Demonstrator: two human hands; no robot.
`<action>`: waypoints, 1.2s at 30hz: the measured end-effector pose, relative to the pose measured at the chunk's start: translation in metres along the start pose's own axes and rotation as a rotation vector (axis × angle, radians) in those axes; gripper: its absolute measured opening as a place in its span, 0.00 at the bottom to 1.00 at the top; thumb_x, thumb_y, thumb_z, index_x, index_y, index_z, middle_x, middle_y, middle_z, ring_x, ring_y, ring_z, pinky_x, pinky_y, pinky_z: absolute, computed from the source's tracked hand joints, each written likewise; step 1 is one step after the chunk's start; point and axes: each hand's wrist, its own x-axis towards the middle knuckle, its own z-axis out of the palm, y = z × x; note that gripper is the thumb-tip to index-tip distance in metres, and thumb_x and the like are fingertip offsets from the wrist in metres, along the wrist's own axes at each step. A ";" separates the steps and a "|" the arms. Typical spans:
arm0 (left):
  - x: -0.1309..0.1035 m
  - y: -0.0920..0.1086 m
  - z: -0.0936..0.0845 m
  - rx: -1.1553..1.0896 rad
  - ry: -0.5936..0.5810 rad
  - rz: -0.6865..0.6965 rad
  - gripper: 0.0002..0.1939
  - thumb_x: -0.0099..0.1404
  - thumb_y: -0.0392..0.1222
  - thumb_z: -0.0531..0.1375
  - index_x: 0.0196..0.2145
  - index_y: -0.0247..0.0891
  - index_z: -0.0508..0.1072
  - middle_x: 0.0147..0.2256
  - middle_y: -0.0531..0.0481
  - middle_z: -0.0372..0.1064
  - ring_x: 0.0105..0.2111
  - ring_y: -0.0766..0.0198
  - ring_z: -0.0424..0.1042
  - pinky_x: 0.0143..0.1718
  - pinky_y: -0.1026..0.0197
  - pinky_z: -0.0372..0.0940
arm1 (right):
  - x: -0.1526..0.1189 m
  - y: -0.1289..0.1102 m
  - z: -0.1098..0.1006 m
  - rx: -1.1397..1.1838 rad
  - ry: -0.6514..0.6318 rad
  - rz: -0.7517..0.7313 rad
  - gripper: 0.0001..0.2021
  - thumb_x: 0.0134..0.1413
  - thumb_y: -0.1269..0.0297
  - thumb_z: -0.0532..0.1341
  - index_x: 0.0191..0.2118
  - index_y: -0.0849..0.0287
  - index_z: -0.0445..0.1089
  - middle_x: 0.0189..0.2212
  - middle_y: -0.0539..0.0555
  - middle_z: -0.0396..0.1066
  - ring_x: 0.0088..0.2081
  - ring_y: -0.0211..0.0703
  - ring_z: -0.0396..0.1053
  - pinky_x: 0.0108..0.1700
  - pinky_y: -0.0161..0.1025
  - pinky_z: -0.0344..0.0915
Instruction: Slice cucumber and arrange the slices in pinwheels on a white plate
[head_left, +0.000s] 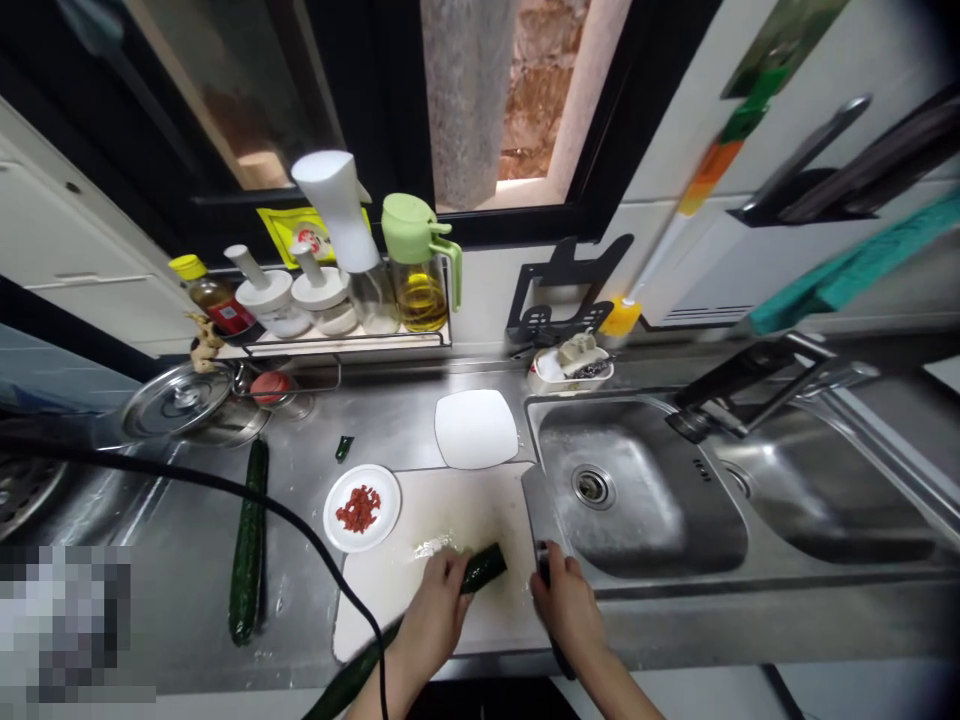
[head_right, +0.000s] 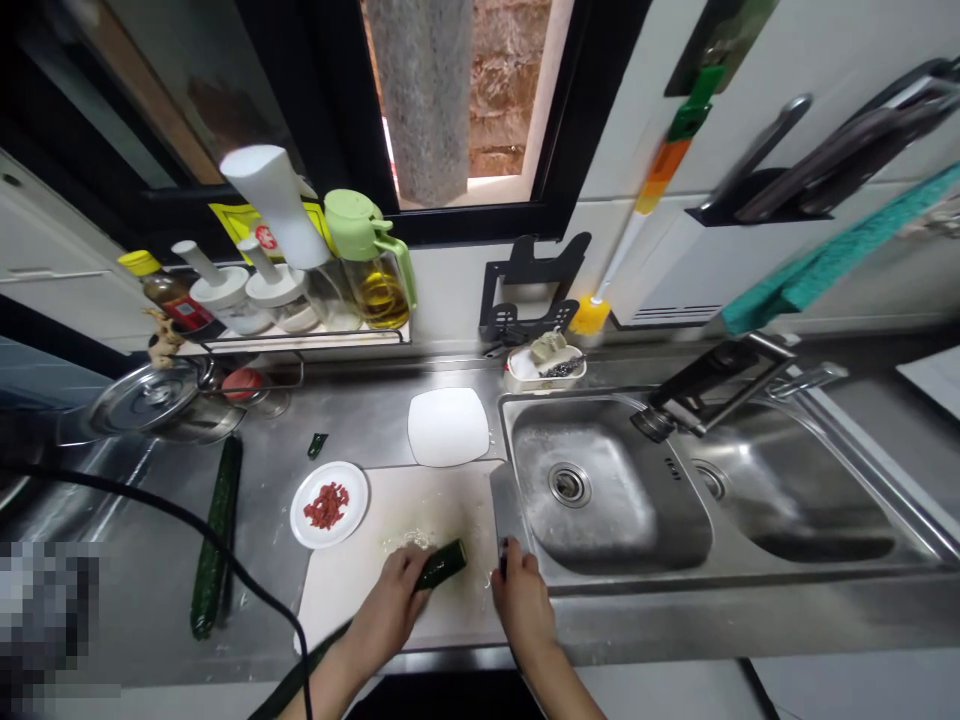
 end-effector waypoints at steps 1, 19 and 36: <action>0.003 0.004 0.001 0.027 -0.039 -0.003 0.30 0.61 0.30 0.51 0.61 0.41 0.57 0.51 0.42 0.62 0.52 0.58 0.63 0.56 0.56 0.59 | -0.001 0.002 0.001 0.005 0.019 0.012 0.19 0.58 0.69 0.51 0.55 0.63 0.57 0.39 0.61 0.68 0.37 0.51 0.72 0.37 0.41 0.62; 0.004 -0.023 0.013 0.171 0.141 0.114 0.25 0.66 0.33 0.48 0.60 0.40 0.58 0.53 0.40 0.62 0.54 0.54 0.62 0.54 0.48 0.61 | -0.034 0.013 -0.001 0.422 0.115 -0.254 0.21 0.46 0.69 0.50 0.48 0.60 0.66 0.42 0.60 0.72 0.45 0.48 0.70 0.49 0.43 0.65; -0.004 -0.018 0.027 0.191 0.133 0.102 0.28 0.62 0.31 0.52 0.60 0.36 0.56 0.50 0.40 0.64 0.52 0.54 0.63 0.54 0.49 0.62 | -0.037 -0.007 -0.011 0.288 -0.146 -0.272 0.21 0.49 0.76 0.48 0.50 0.65 0.63 0.45 0.63 0.69 0.47 0.46 0.68 0.50 0.40 0.61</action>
